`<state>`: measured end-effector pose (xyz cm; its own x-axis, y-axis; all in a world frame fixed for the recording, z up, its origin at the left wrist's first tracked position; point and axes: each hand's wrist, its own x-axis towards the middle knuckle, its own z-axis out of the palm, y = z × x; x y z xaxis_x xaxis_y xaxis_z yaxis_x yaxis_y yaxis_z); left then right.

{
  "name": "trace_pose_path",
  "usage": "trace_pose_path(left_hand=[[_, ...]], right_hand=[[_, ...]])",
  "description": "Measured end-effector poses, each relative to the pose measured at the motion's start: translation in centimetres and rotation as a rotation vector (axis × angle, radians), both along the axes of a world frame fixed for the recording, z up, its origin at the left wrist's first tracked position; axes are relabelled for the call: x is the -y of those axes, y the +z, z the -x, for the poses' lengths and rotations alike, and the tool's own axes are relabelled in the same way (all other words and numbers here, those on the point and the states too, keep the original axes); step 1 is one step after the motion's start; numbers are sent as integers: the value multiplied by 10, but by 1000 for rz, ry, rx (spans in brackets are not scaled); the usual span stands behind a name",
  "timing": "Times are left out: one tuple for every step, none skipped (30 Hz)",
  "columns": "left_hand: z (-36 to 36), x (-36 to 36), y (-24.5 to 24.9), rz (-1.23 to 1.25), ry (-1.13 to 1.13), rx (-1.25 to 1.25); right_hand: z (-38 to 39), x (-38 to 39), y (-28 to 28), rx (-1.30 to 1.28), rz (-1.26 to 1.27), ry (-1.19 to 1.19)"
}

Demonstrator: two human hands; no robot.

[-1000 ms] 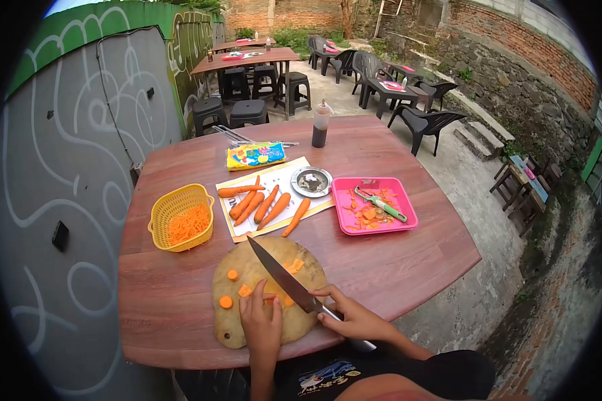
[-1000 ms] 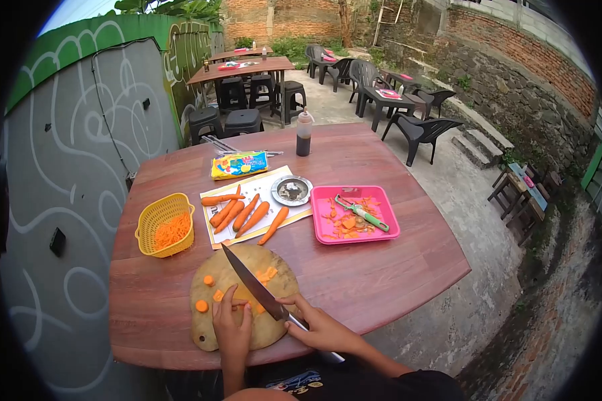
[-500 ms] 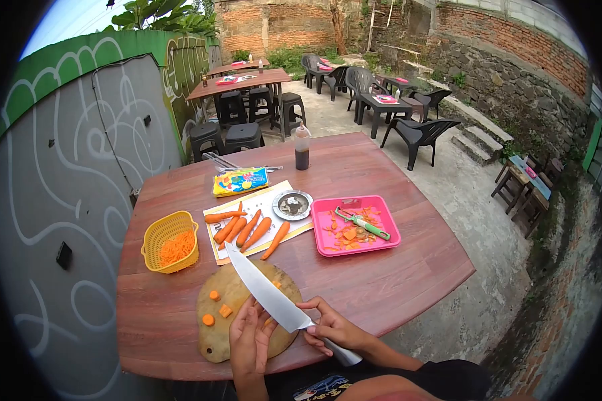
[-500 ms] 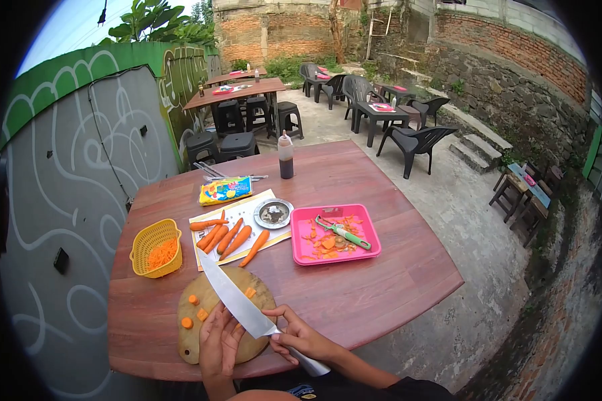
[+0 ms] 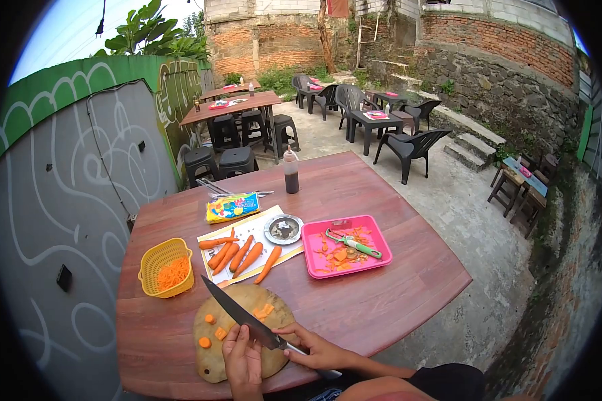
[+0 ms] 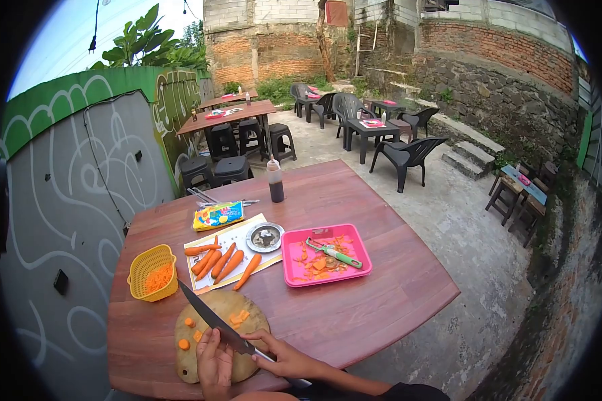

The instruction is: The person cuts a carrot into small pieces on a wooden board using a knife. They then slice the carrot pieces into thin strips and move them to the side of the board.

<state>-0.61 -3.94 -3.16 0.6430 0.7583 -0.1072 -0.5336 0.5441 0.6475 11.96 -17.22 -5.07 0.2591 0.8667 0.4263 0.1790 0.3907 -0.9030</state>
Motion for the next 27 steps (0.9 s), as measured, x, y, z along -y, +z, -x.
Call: trace_pose_path(left_hand=[[1, -1, 0, -2, -1, -8], [0, -3, 2, 46, -69, 61], [0, -4, 4, 94, -137, 126], [-1, -4, 9, 87, -140, 128], [-4, -1, 16, 67, -232, 112], [-4, 0, 20, 51, -321, 88], [-3, 0, 17, 48, -345, 83], [-4, 0, 18, 47, -341, 88], [-4, -1, 18, 53, -339, 119], [-4, -3, 19, 60, -339, 149], [-4, -7, 18, 66, -339, 144], [-3, -14, 16, 123, -317, 239], [-1, -19, 15, 188, -286, 326], [-1, -24, 13, 132, -239, 305], [0, -24, 17, 90, -180, 271], [-2, -18, 32, -132, -70, 85], [0, -17, 35, -341, 34, -75], [1, -16, 40, -500, 126, -270], [3, -15, 46, -690, 202, -453], [4, -17, 47, -652, 219, -502], [7, -20, 47, -736, 203, -566], [13, -18, 45, -826, 185, -623], [14, -15, 46, -725, 198, -518], [6, -21, 47, -772, 306, -465], [9, -20, 40, -733, 269, -484], [17, -14, 33, -651, 177, -545], [19, -10, 30, -627, 179, -575]], right_hand=[[0, 4, 10, -8, -2, -1], [-4, 13, 28, -168, 189, 82], [-4, 19, 37, -332, 378, 166], [-6, 19, 35, -329, 371, 164], [-9, 17, 34, -354, 356, 175], [-9, 16, 32, -385, 344, 188], [-10, 15, 30, -374, 343, 192], [-9, 15, 29, -390, 332, 163], [-8, 16, 27, -411, 322, 132], [-9, 17, 29, -412, 325, 132], [-12, 19, 33, -400, 342, 135], [-13, 20, 36, -392, 362, 140], [-14, 19, 39, -411, 377, 146], [-14, 17, 39, -416, 353, 117], [-12, 18, 38, -429, 346, 98], [-14, 20, 34, -426, 335, 80], [-15, 22, 31, -422, 324, 68], [-13, 22, 38, -479, 312, 29], [-16, 21, 34, -485, 289, 13], [-16, 23, 28, -498, 269, -9], [-12, 26, 26, -528, 312, 22], [-9, 28, 28, -537, 321, -40], [-13, 22, 37, -509, 304, -94], [-11, 24, 31, -481, 310, -136], [-14, 19, 25, -383, 263, -134], [-11, 23, 19, -338, 265, -165], [-11, 24, 22, -380, 286, -142]])
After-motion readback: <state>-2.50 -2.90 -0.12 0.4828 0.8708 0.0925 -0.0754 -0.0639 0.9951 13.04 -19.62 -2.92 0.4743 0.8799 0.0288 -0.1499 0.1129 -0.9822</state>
